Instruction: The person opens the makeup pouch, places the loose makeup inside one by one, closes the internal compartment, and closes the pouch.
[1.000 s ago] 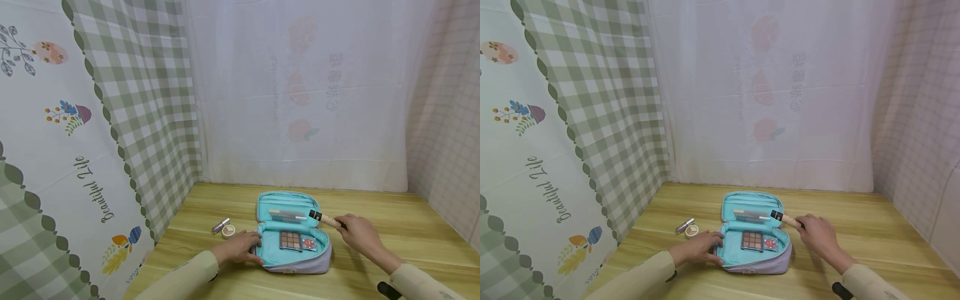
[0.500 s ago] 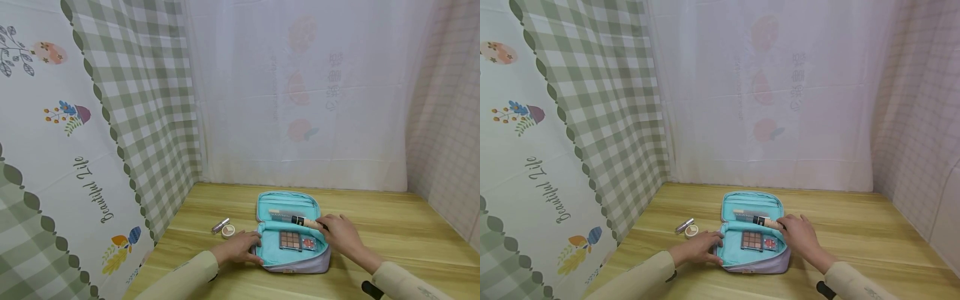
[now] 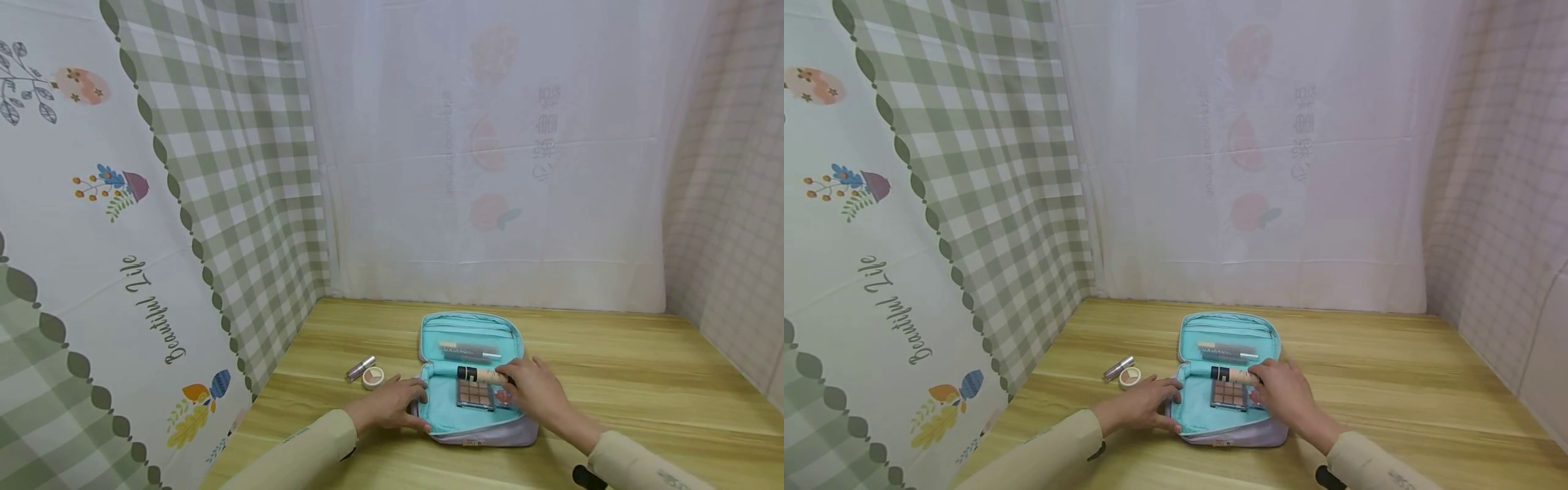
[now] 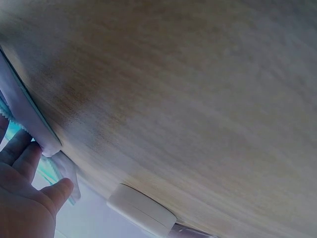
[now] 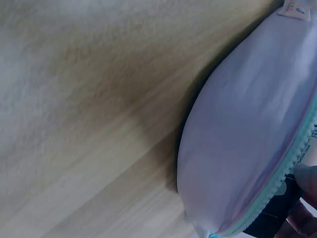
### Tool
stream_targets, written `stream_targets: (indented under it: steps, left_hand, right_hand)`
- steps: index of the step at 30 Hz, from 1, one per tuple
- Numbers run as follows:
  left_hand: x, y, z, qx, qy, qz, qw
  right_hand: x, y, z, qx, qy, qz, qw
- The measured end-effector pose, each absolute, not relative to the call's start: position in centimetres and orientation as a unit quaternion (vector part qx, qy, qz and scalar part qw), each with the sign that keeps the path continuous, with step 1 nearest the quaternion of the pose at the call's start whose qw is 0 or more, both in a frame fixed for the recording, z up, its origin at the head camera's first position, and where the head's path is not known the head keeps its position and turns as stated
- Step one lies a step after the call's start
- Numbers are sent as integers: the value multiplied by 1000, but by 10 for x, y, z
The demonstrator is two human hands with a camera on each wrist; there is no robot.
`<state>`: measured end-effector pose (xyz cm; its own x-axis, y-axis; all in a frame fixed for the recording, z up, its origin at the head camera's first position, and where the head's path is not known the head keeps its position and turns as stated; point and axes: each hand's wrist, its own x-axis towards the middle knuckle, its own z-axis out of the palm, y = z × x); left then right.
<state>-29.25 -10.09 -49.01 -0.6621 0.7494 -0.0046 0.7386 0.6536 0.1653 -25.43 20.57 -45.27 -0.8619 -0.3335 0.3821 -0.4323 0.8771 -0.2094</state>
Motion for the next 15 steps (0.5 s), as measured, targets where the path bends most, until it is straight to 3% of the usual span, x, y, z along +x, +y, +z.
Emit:
stream_targets:
  steps: [15]
  left_hand:
    - [-293, -101, -490, 405, 910, 74, 40]
  right_hand:
    - [-245, 189, -462, 222, -957, 139, 123]
